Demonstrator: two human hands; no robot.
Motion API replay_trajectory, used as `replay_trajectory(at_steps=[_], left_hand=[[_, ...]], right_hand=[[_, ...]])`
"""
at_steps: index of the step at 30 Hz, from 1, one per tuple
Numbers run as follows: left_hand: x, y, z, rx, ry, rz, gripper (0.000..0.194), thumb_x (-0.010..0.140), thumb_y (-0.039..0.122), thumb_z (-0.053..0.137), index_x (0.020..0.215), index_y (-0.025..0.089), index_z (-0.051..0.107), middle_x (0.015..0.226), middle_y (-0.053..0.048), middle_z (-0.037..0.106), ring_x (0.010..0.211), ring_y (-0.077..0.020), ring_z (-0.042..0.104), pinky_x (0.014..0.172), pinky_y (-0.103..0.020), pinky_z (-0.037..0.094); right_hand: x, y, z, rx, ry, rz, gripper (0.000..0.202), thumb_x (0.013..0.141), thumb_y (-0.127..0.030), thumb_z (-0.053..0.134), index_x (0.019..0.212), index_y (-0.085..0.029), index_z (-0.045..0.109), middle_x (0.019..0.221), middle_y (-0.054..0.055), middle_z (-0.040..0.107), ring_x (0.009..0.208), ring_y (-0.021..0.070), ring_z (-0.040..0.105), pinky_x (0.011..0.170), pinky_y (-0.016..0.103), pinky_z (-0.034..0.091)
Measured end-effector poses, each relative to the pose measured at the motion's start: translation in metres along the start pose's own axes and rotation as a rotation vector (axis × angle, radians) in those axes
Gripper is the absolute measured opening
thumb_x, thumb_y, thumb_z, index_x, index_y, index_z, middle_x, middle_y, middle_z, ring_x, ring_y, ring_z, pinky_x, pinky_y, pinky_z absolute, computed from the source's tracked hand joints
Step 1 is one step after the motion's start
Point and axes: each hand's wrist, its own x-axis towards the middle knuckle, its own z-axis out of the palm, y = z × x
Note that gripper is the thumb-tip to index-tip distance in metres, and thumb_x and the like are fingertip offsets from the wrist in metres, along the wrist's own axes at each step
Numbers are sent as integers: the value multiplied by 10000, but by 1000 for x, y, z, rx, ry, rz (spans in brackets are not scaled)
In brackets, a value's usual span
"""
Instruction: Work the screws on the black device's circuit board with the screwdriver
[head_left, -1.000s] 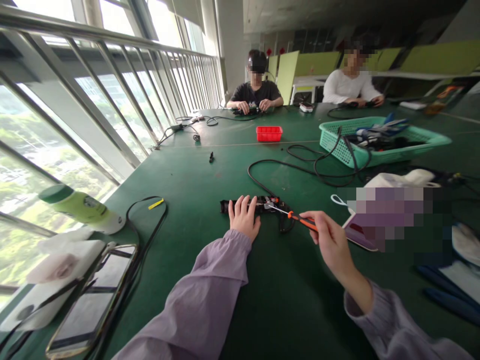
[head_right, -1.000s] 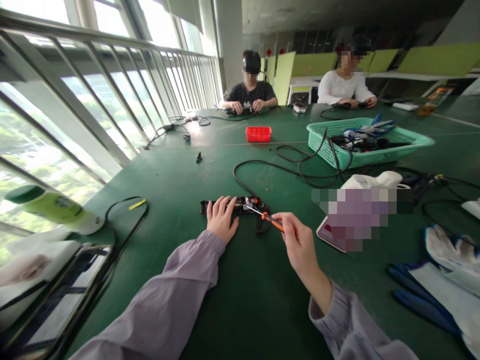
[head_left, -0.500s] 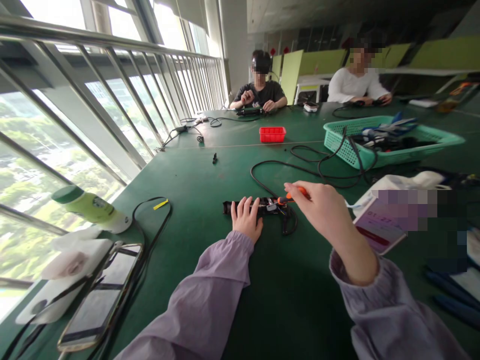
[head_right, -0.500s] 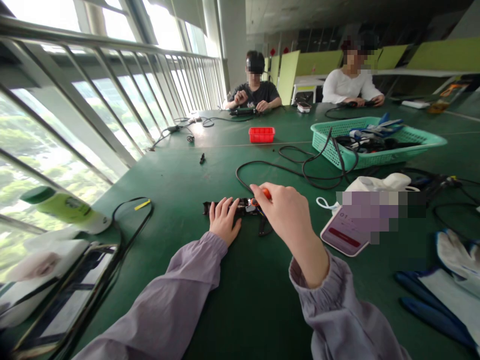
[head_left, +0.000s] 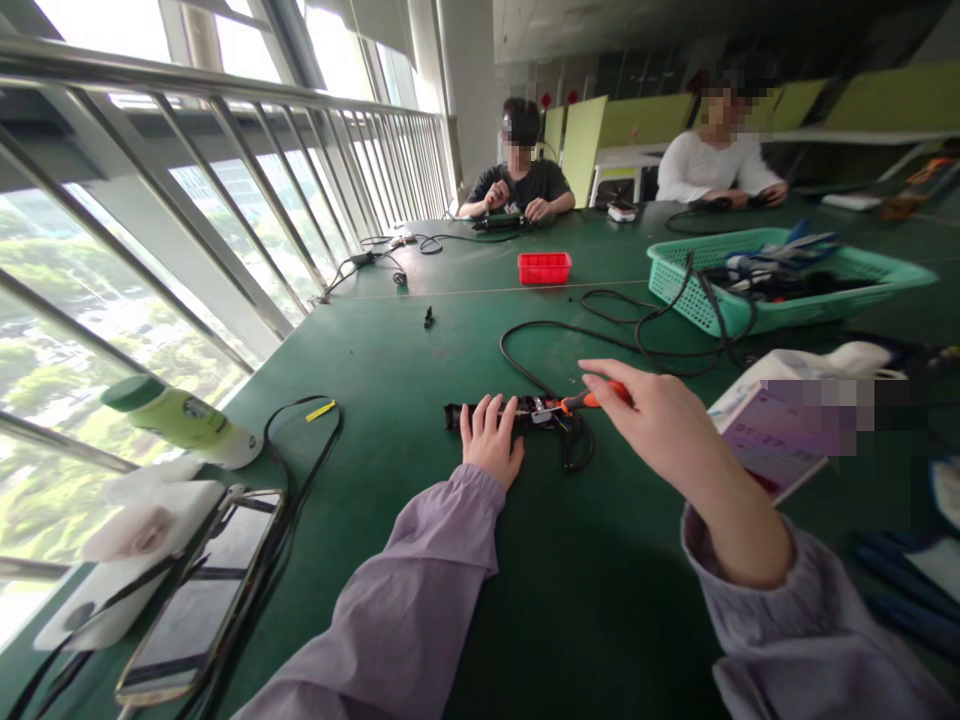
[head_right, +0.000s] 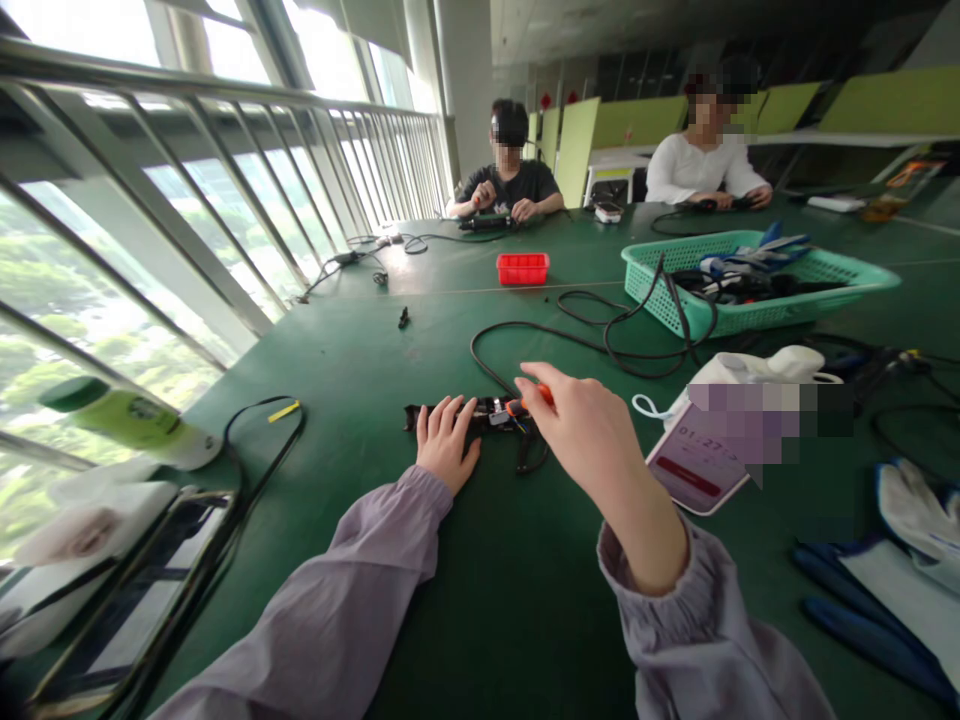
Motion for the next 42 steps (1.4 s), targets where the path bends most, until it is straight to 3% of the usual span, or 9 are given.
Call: replay_trajectory(at_steps=[5, 7, 11, 18, 22, 24, 30, 36, 42], left_hand=[[0, 1, 0, 2, 8, 8, 528, 805, 266, 460, 1322, 172, 402, 1352, -102, 434, 1285, -273, 321, 1098, -526, 155], [0, 1, 0, 4, 10, 3, 527, 806, 266, 459, 1321, 173, 402, 1352, -103, 434, 1285, -274, 321, 1100, -525, 152], [0, 2, 0, 1, 2, 4, 530, 803, 266, 460, 1321, 170, 404, 1355, -101, 432, 1284, -276, 322, 1102, -524, 146], [0, 0, 0, -6, 6, 8, 530, 803, 270, 456, 1322, 175, 401, 1358, -100, 426, 1286, -277, 320, 1100, -530, 154], [0, 0, 0, -10, 2, 13, 535, 800, 266, 459, 1322, 167, 400, 1353, -108, 429, 1285, -281, 319, 1099, -536, 156], [0, 0, 1, -9, 0, 9, 537, 798, 262, 459, 1323, 167, 399, 1356, -108, 426, 1287, -280, 317, 1100, -537, 151], [0, 0, 2, -10, -2, 3, 541, 792, 259, 465, 1322, 178, 400, 1359, -98, 427, 1292, -273, 311, 1100, -528, 151], [1, 0, 2, -7, 2, -1, 539, 792, 265, 473, 1319, 177, 405, 1351, -95, 436, 1287, -273, 317, 1101, -523, 149], [1, 0, 2, -6, 9, 5, 535, 796, 265, 472, 1319, 179, 404, 1350, -97, 435, 1289, -274, 314, 1102, -523, 148]], right_hand=[[0, 0, -1, 70, 60, -86, 321, 770, -238, 507, 1087, -198, 542, 844, 32, 659, 614, 145, 594, 539, 230, 376], [0, -1, -1, 26, 24, -64, 210, 818, -305, 470, 950, -216, 607, 798, 32, 671, 611, 157, 599, 526, 236, 362], [-3, -5, 1, -100, 40, 72, 443, 873, -507, 336, 799, -230, 673, 574, 50, 635, 542, 203, 581, 471, 265, 291], [-4, -9, 0, 77, 113, -67, 377, 736, -245, 523, 1109, -212, 570, 818, 28, 653, 639, 150, 589, 558, 235, 397], [-4, -6, -1, -48, 43, 37, 200, 814, -336, 454, 879, -232, 612, 629, 8, 615, 529, 155, 549, 471, 240, 323], [-4, -3, -1, -106, 7, 93, 295, 858, -396, 381, 784, -235, 617, 545, 12, 585, 482, 167, 524, 442, 253, 275], [-3, 3, -2, 30, 86, -40, 354, 758, -256, 524, 1108, -209, 497, 783, 31, 647, 612, 170, 593, 521, 242, 365], [-6, -6, 0, -36, -61, 71, 283, 858, -423, 396, 785, -232, 592, 517, 7, 579, 460, 160, 523, 433, 239, 267], [-8, -9, 2, 13, 112, -70, 298, 791, -246, 497, 1085, -197, 506, 857, 47, 650, 649, 173, 588, 561, 254, 372]])
